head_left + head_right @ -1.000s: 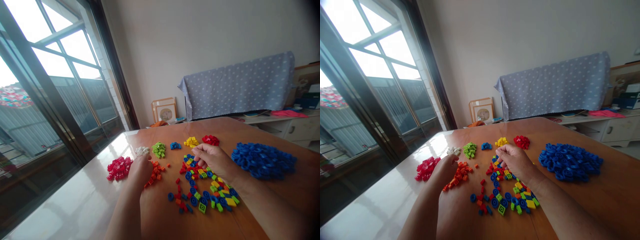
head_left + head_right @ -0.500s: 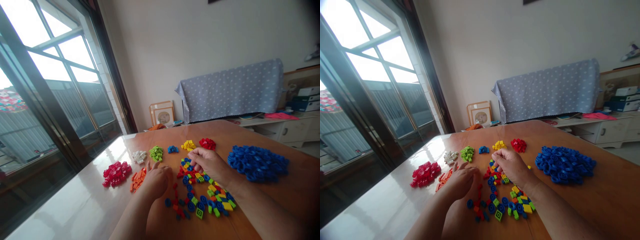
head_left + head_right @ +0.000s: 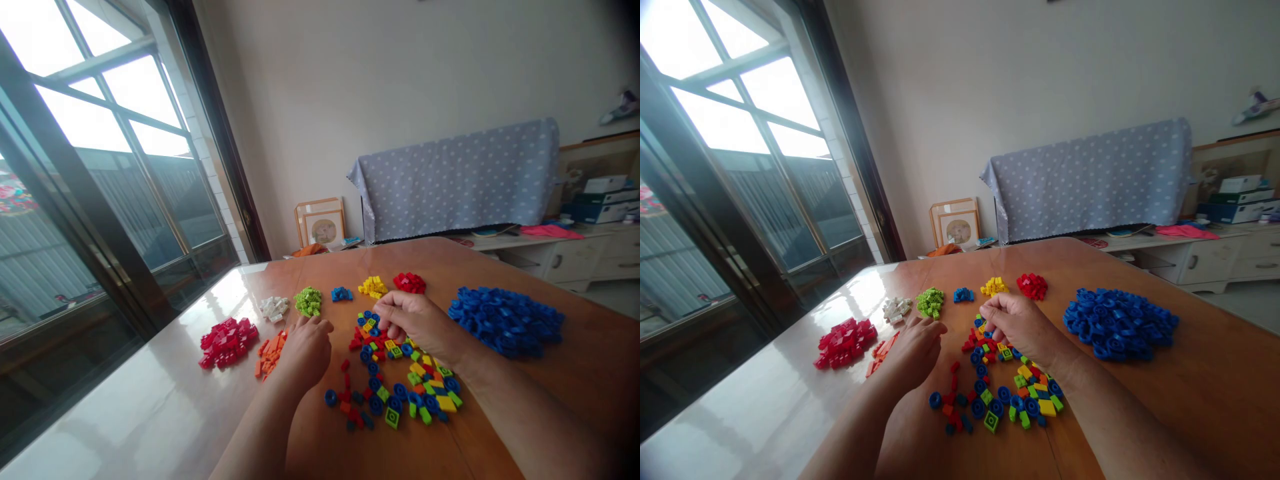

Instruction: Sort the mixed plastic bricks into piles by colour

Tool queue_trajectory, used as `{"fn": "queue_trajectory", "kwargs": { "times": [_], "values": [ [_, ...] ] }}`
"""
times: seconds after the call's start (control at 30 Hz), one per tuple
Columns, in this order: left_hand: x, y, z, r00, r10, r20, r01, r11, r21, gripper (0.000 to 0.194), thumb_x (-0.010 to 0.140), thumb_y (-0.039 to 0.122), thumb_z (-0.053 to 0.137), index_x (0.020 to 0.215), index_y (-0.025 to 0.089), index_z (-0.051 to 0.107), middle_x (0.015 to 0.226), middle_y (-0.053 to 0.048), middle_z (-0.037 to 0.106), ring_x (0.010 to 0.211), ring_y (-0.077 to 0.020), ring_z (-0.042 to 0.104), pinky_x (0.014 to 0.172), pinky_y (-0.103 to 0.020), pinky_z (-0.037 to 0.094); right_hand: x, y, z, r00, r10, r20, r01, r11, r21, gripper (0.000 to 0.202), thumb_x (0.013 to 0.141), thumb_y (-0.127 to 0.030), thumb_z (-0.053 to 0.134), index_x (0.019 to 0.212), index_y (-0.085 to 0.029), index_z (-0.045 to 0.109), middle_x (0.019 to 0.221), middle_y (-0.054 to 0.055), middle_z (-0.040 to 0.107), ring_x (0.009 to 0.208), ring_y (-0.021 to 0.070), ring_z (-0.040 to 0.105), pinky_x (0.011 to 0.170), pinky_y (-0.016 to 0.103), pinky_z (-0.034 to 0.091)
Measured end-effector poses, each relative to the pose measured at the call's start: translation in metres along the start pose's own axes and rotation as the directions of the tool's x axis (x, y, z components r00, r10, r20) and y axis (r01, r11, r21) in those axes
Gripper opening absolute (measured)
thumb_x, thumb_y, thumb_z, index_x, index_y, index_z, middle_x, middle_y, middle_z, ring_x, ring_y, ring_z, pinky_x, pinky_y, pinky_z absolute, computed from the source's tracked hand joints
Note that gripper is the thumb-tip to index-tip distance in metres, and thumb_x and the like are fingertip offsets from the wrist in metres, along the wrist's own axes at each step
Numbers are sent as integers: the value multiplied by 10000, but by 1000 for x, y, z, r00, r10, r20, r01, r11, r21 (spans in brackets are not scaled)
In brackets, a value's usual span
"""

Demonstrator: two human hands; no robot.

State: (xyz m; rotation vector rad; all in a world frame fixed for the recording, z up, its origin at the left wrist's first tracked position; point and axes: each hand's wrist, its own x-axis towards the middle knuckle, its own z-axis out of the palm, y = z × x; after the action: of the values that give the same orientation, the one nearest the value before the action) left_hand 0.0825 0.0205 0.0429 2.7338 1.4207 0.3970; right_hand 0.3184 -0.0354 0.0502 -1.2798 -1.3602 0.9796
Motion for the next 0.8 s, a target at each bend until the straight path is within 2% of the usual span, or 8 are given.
{"fn": "queue_trajectory", "kwargs": {
  "times": [0.1,0.2,0.27,0.33,0.4,0.5,0.6,0.8],
  "values": [
    [1,3,1,1000,-25,4,25,999,-23,349,872,149,401,1075,201,680,1084,-109,677,1047,-245,592,884,-337,449,-13,-7,14,943,51,329,-49,999,-14,272,888,-412,597,970,-159,657,809,31,689,650,120,639,590,220,500],
    [1,3,4,998,-65,4,66,995,-78,351,883,152,381,1084,206,663,1094,-95,690,1008,-219,635,853,-301,461,-29,-9,41,714,114,691,-164,987,6,338,860,-325,635,1162,-175,645,956,58,714,759,146,691,674,246,540],
    [-1,2,5,997,-73,18,75,990,-119,344,880,156,378,1067,225,658,1105,-75,697,980,-204,653,820,-280,467,-36,-5,58,572,132,809,-226,974,0,387,841,-266,647,1220,-187,639,1042,68,709,836,148,700,739,244,540],
    [-3,2,5,996,-72,48,78,986,-145,332,865,152,388,1036,236,660,1098,-58,705,975,-198,657,803,-268,464,-37,1,67,518,138,845,-264,964,5,426,818,-227,659,1241,-186,635,1078,75,702,891,155,698,782,249,537],
    [-5,2,2,992,-80,94,94,983,-157,331,845,147,399,1023,242,662,1065,-49,716,961,-195,658,783,-261,459,-33,6,68,567,136,813,-270,962,27,431,814,-206,647,1244,-180,632,1081,81,701,915,165,694,806,266,536],
    [-7,2,-4,980,-94,173,122,980,-159,322,826,157,414,1006,239,667,996,-46,725,896,-191,657,724,-255,444,-22,11,56,715,142,684,-236,971,44,380,819,-211,630,1195,-162,650,1077,88,702,967,182,678,836,288,531],
    [-9,3,-9,967,-86,239,131,975,-179,298,812,179,434,977,231,676,940,-43,723,820,-179,649,658,-246,420,-11,15,43,820,182,542,-222,975,9,352,817,-238,638,1157,-149,650,1075,94,706,1002,195,665,836,297,533],
    [-17,3,-14,956,-35,291,120,953,-278,233,757,268,558,955,232,676,843,-27,716,718,-183,637,559,-245,369,-4,14,27,908,227,352,-230,973,-34,311,845,-287,620,1118,-140,636,1033,98,717,892,170,689,754,276,538]
  ]
}}
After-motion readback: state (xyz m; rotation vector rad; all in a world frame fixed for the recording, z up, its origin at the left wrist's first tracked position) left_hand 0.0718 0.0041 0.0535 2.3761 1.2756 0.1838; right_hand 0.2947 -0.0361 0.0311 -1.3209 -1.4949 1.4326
